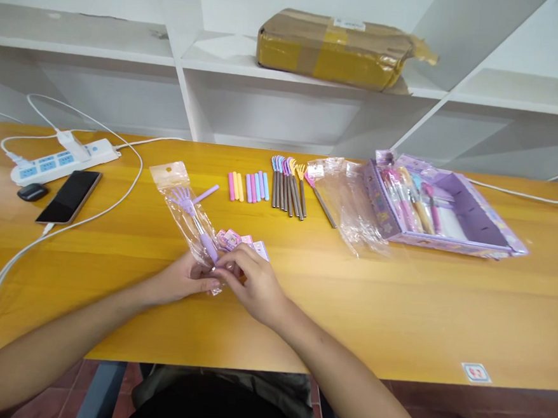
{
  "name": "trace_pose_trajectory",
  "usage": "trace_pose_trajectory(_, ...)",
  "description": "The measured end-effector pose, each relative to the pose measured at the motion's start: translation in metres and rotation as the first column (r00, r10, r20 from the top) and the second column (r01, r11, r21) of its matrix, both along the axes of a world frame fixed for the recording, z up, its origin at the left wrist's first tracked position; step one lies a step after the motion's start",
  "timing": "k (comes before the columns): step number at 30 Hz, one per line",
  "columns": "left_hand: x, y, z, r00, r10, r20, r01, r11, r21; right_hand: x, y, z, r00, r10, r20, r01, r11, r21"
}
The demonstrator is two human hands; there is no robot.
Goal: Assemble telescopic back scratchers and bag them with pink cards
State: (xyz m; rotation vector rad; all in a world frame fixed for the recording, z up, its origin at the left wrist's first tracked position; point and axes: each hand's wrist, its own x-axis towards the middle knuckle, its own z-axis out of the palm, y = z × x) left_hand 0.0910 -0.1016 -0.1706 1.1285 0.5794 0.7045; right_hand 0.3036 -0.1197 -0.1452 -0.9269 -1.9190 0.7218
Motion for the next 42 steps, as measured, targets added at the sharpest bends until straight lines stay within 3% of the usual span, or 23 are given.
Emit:
trace_pose_trajectory(5,-0.004,0.005,0.017,1.0,0.018,-0.016,-0.019,0.999,-0.044,0.007,0.002,0.01,0.998,0.03,-0.046,-0.033,0.996,-0.084)
trace_pose_trajectory(9,-0.009,0.011,0.019,0.999,0.054,-0.007,-0.054,0.998,-0.033,0.012,0.004,0.014,0.998,0.023,-0.06,-0.034,0.981,-0.189)
trace_pose_trajectory(13,-0.011,0.011,0.017,0.995,0.095,0.02,-0.094,0.994,-0.053,0.008,0.003,0.012,0.979,0.106,-0.173,-0.168,0.901,-0.401)
trace_pose_trajectory(17,-0.012,0.01,0.015,0.995,0.096,0.016,-0.095,0.994,-0.061,0.004,0.003,0.008,0.93,0.119,-0.348,-0.286,0.829,-0.48)
trace_pose_trajectory(22,-0.013,0.009,0.01,0.999,0.054,0.003,-0.054,0.999,0.001,0.004,0.006,0.004,0.937,0.068,-0.344,-0.279,0.74,-0.612)
trace_pose_trajectory(24,-0.012,0.007,0.009,0.999,0.044,-0.024,-0.044,0.999,0.006,0.005,0.006,0.005,0.96,0.072,-0.27,-0.227,0.763,-0.605)
trace_pose_trajectory(27,-0.009,0.004,0.009,0.995,0.093,-0.022,-0.092,0.995,0.039,0.004,0.005,0.006,0.982,0.022,-0.189,-0.116,0.857,-0.501)
trace_pose_trajectory(29,-0.005,0.002,0.009,0.991,0.13,-0.011,-0.129,0.989,0.072,0.002,0.003,0.006,0.987,-0.002,-0.161,-0.072,0.89,-0.45)
trace_pose_trajectory(34,-0.001,0.0,0.012,0.99,0.107,-0.089,-0.103,0.993,0.049,0.002,0.001,0.003,0.992,-0.006,-0.122,-0.048,0.9,-0.434)
trace_pose_trajectory(38,-0.001,-0.002,0.017,0.992,0.11,-0.066,-0.107,0.993,0.038,0.006,0.001,0.008,0.994,-0.035,-0.104,-0.008,0.922,-0.388)
trace_pose_trajectory(42,-0.002,-0.006,0.016,0.995,0.066,-0.075,-0.061,0.996,0.066,0.01,0.002,0.017,0.992,0.118,-0.035,-0.123,0.926,-0.358)
